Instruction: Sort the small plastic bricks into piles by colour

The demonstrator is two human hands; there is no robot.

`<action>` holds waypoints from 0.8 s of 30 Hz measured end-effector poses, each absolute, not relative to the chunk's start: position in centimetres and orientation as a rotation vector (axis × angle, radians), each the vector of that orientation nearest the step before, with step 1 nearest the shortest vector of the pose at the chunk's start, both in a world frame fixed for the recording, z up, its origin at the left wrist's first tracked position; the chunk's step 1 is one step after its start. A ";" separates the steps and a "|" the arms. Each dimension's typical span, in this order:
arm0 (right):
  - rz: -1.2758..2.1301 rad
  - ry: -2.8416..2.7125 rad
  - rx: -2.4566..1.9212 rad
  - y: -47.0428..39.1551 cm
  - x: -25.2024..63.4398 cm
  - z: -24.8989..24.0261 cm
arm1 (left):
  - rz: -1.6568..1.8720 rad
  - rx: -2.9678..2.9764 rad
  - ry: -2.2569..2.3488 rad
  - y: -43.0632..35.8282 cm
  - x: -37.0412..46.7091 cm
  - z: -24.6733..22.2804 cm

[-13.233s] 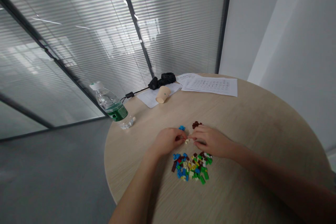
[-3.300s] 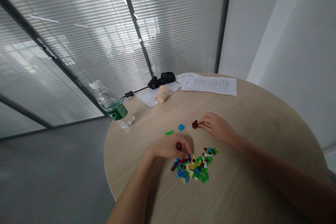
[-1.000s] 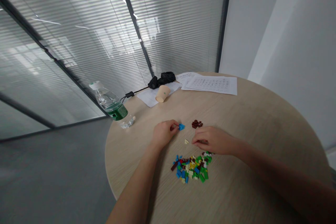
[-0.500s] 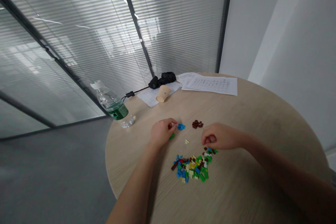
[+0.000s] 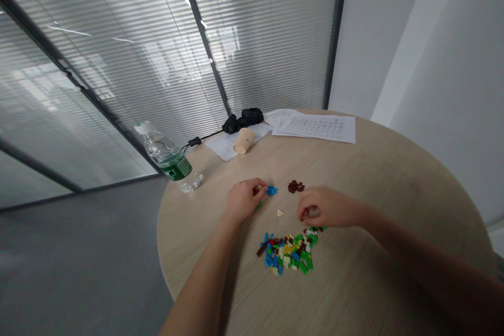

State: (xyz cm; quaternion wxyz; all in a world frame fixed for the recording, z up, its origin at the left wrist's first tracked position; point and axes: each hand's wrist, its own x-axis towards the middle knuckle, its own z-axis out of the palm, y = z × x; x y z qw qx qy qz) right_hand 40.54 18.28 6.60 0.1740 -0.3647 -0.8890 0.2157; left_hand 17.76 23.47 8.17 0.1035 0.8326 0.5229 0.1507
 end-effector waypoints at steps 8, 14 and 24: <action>0.305 -2.341 -1.107 19.3 40.8 6.0 | 0.388 2.448 1.131 23.0 17.9 8.1; 0.118 -2.008 -1.340 21.6 42.2 3.9 | 0.234 2.441 0.989 22.2 18.6 8.5; 0.152 -2.053 -1.366 22.0 41.3 3.4 | 0.111 2.507 0.994 21.8 18.7 8.9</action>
